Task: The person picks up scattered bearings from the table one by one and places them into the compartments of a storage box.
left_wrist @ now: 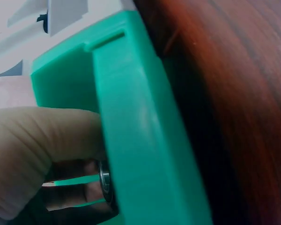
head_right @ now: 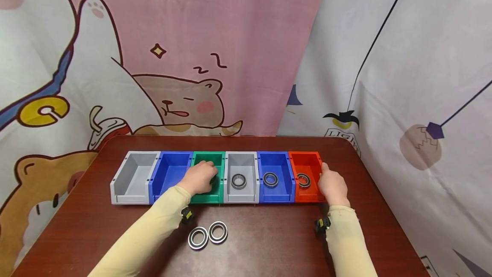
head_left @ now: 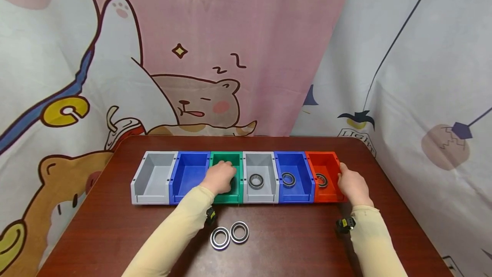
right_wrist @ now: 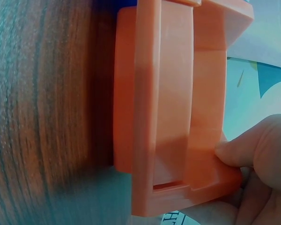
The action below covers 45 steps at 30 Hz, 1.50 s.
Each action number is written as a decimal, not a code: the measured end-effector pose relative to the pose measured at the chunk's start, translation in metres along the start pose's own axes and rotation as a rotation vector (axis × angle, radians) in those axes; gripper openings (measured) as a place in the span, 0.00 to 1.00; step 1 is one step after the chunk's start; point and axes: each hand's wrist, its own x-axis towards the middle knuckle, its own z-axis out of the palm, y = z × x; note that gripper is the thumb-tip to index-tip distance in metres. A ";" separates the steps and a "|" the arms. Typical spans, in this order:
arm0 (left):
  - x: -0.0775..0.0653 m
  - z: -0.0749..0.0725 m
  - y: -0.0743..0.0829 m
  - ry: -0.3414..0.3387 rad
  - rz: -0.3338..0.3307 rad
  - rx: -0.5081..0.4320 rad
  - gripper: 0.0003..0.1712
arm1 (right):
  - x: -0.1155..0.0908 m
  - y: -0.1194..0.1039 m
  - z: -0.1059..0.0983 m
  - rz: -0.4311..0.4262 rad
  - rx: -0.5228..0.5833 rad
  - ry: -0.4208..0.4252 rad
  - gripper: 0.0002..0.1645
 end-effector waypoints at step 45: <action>-0.070 -0.045 0.013 0.249 0.150 -0.309 0.19 | 0.003 0.003 0.003 -0.004 -0.018 0.001 0.29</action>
